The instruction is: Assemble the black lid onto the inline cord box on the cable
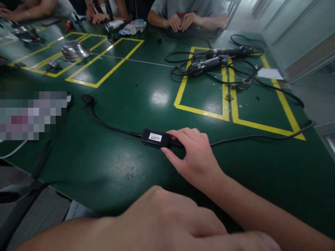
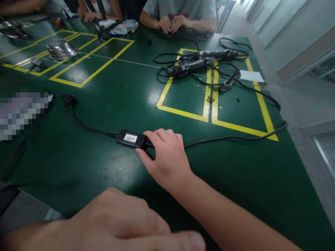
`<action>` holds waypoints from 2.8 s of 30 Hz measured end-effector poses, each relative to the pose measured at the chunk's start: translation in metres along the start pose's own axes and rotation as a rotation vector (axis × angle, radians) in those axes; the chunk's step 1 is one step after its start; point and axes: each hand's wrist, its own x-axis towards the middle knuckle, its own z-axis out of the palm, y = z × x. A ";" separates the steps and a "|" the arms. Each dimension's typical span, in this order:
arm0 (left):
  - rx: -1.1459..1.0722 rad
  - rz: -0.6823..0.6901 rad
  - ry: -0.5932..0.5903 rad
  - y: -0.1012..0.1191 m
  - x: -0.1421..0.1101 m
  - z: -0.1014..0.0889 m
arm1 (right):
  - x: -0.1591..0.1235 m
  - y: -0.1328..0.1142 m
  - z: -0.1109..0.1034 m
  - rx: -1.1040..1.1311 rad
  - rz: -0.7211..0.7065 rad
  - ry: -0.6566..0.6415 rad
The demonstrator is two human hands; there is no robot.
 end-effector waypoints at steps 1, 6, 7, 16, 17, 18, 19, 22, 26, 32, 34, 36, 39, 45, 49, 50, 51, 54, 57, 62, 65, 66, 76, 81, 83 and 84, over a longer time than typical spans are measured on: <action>-0.030 0.011 -0.006 0.007 0.002 -0.008 | 0.000 0.000 0.000 0.002 0.001 -0.006; -0.136 -0.047 0.029 0.016 0.002 -0.036 | 0.001 -0.004 -0.002 -0.008 0.001 -0.022; -0.119 -0.067 0.045 0.015 0.002 -0.039 | 0.001 -0.004 -0.002 -0.011 0.004 -0.025; 0.359 -0.092 0.226 -0.031 0.026 -0.089 | 0.000 -0.002 0.000 -0.012 -0.004 -0.033; 0.409 -0.134 0.238 -0.039 0.029 -0.095 | 0.000 -0.002 0.000 -0.013 -0.006 -0.034; 0.429 -0.172 0.251 -0.048 0.030 -0.100 | 0.000 -0.002 -0.001 -0.014 -0.008 -0.032; 0.420 -0.205 0.244 -0.056 0.031 -0.104 | 0.000 -0.003 -0.001 -0.015 -0.008 -0.031; 0.322 -0.195 0.143 -0.077 0.028 -0.107 | 0.000 -0.003 0.000 -0.016 -0.006 -0.032; 0.180 -0.256 0.064 -0.093 0.021 -0.106 | -0.001 -0.003 -0.001 -0.011 0.005 -0.049; 0.161 -0.236 0.070 -0.095 0.018 -0.106 | -0.002 -0.004 0.000 0.004 0.019 -0.049; 0.137 -0.236 0.067 -0.095 0.018 -0.106 | -0.003 -0.004 0.000 0.008 0.021 -0.046; 0.090 -0.247 0.084 -0.095 0.019 -0.106 | -0.003 -0.005 -0.001 0.031 0.041 -0.031; 0.083 -0.347 0.204 -0.097 0.022 -0.105 | -0.003 -0.006 -0.001 0.069 0.071 0.009; 0.316 -0.547 0.355 -0.110 0.028 -0.099 | -0.001 -0.007 -0.002 0.037 0.027 0.000; 0.374 -0.409 0.296 -0.106 0.023 -0.107 | 0.000 -0.004 -0.001 0.030 -0.004 -0.025; 0.362 -0.376 0.269 -0.103 0.020 -0.110 | 0.000 -0.003 -0.001 0.035 -0.016 -0.025; 0.335 -0.357 0.230 -0.100 0.018 -0.113 | 0.000 -0.003 -0.001 0.042 -0.029 -0.025; 0.226 -0.379 0.049 -0.091 0.013 -0.117 | -0.001 -0.002 -0.001 0.047 -0.041 -0.035; 0.216 -0.416 -0.002 -0.087 0.013 -0.114 | -0.003 -0.001 -0.001 0.036 -0.019 -0.045; 0.193 -0.409 0.015 -0.090 0.015 -0.111 | -0.004 -0.001 -0.004 0.050 -0.012 0.023; 0.157 -0.380 0.049 -0.089 0.014 -0.114 | -0.003 -0.002 -0.006 0.060 -0.027 0.064; 0.149 -0.369 0.060 -0.088 0.013 -0.115 | -0.003 -0.003 -0.006 0.071 -0.028 0.073; 0.106 -0.337 0.074 -0.099 0.010 -0.119 | -0.002 -0.003 -0.006 0.113 -0.017 0.053; 0.162 -0.243 0.092 -0.104 0.009 -0.120 | -0.002 -0.002 -0.003 0.015 -0.055 0.090; 0.199 -0.231 0.103 -0.101 0.010 -0.120 | -0.001 -0.002 -0.002 0.004 -0.063 0.098; 0.222 -0.227 0.114 -0.099 0.011 -0.119 | -0.001 -0.002 -0.002 0.002 -0.070 0.104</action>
